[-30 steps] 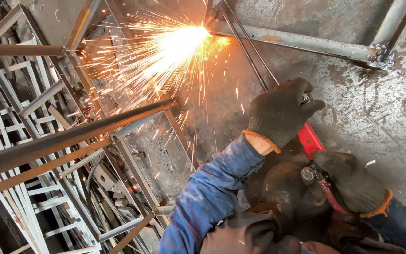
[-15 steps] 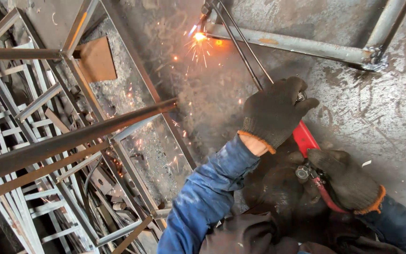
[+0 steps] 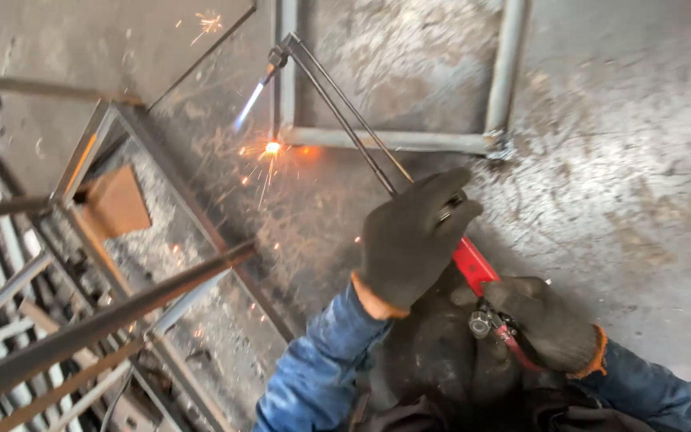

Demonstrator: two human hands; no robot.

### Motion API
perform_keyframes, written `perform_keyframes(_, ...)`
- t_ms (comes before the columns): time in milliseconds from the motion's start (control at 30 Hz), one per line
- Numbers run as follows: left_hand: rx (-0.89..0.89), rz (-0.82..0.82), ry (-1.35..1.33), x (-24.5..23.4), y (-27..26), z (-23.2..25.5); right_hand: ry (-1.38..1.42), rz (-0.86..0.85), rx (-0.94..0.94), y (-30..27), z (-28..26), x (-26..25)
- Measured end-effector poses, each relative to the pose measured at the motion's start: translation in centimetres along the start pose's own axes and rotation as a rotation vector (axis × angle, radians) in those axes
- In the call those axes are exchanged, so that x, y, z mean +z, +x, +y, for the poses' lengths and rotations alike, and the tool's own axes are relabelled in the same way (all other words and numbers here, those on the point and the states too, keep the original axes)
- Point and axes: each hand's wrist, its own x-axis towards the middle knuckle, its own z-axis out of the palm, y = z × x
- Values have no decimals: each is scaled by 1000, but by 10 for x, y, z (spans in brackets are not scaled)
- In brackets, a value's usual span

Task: Cutting a metal frame using an oxy-fuel cutting torch in a workshop.

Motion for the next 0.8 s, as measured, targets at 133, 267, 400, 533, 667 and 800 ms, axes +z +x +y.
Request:
perform_keyframes(133, 70, 220, -20, 9, -16, -28, 122, 41, -62, -12, 6, -33)
perform_keyframes(267, -179, 166, 90, 13, 21, -91, 399, 161, -252, -35, 11, -63)
perform_keyframes(400, -178, 1, 406, 18, 76, -151, 745, 78, -505, -63, 25, -85)
perform_keyframes(533, -356, -313, 507, 19, 114, -157, 771, 263, -527, -79, 48, -101)
perform_keyframes(667, -308, -482, 698, 15, 103, -150, 834, 269, -489, -86, 65, -103)
perform_keyframes(800, -279, -681, 681, -2, 66, -156, 695, 433, -391, -95, 84, -114)
